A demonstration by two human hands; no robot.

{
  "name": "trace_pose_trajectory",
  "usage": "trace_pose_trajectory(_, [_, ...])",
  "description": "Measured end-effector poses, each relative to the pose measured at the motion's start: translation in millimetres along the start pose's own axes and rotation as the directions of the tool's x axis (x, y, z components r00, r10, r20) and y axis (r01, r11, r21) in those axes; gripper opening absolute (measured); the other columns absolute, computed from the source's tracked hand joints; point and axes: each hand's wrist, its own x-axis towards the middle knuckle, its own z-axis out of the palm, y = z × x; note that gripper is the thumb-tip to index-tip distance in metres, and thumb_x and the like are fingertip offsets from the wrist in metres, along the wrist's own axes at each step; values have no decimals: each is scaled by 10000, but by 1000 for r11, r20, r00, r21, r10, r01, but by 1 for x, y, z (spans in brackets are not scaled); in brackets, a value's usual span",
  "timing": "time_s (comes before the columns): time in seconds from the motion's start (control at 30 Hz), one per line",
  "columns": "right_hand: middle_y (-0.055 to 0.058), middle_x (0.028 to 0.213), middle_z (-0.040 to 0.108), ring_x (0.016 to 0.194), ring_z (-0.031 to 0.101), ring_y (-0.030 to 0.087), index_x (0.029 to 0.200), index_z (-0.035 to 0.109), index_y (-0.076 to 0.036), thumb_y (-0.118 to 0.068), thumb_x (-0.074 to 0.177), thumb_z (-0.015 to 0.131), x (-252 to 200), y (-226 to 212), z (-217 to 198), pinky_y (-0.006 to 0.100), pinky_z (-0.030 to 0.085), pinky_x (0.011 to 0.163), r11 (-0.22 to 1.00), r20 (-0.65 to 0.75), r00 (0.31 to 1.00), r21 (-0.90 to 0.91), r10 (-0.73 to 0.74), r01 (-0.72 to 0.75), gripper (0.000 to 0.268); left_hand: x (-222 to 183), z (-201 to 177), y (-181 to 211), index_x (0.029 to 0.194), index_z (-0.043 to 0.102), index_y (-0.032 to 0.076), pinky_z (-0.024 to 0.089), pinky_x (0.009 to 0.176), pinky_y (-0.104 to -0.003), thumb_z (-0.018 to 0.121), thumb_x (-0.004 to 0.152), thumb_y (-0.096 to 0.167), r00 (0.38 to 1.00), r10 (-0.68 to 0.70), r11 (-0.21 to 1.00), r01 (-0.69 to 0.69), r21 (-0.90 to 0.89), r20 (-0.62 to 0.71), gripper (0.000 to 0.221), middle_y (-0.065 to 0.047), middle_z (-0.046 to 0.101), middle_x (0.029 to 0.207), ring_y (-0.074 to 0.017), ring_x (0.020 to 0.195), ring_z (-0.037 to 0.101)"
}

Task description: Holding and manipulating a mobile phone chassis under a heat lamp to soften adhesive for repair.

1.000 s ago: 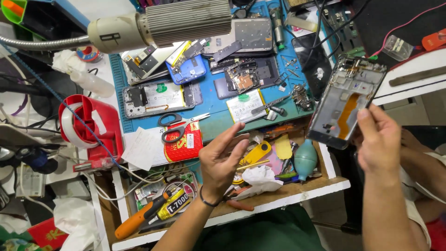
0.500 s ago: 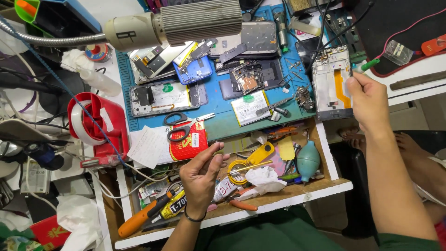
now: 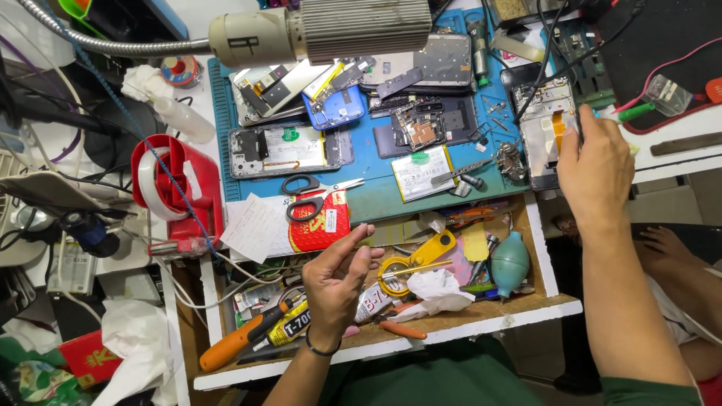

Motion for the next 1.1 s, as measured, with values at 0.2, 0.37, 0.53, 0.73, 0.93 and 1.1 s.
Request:
trace_pose_trajectory(0.2, [281,1232,704,1016,652,504,1420,664,54,-111,1087,599,-4,0,3,610,503,793,1000,28,999,9,-25,25,377,1,6,2,1266,670,11,707,708,-270,633,976,98,999,-16,1000,16,-5,40,305,-185,751,1209,-220,880,820])
trace_pose_trajectory(0.37, [269,1133,744,908,707,389,1250,713,108,79,1072,666,-40,3,-16,464,585,753,982,-287,951,112,-116,154,186,0,6,3,1268,666,5,709,706,-269,640,972,91,999,-12,1000,12,-2,47,309,-193,748,1212,-230,880,822])
trace_pose_trajectory(0.53, [222,1354,630,928,671,296,1388,624,5,-136,948,882,-69,53,3,506,467,820,1000,-218,976,10,18,-16,529,-4,6,-4,1264,664,-10,718,702,-287,640,966,94,998,-53,998,51,27,43,316,-192,755,1188,-241,880,824])
trace_pose_trajectory(0.73, [255,1294,727,1135,704,395,1372,713,51,40,947,835,-56,63,9,488,578,946,990,-218,972,84,-91,112,442,-4,18,-6,1280,655,-1,709,722,-271,624,977,72,998,-10,998,6,70,60,314,-192,743,1217,-239,894,822])
trace_pose_trajectory(0.93, [147,1080,803,869,762,273,1323,729,-20,-79,1006,917,-30,103,-8,423,627,795,992,-183,977,-84,-106,92,373,-6,9,-3,1276,660,2,704,724,-267,603,982,84,999,-23,995,21,102,22,311,-175,756,1201,-236,874,830])
trace_pose_trajectory(1.1, [52,1276,782,950,756,276,1384,834,-207,-153,1009,789,40,143,-33,436,622,794,899,-25,947,-323,-320,295,381,-6,8,1,1271,662,-11,717,712,-283,598,978,78,999,-47,995,47,90,-4,313,-173,759,1191,-238,871,827])
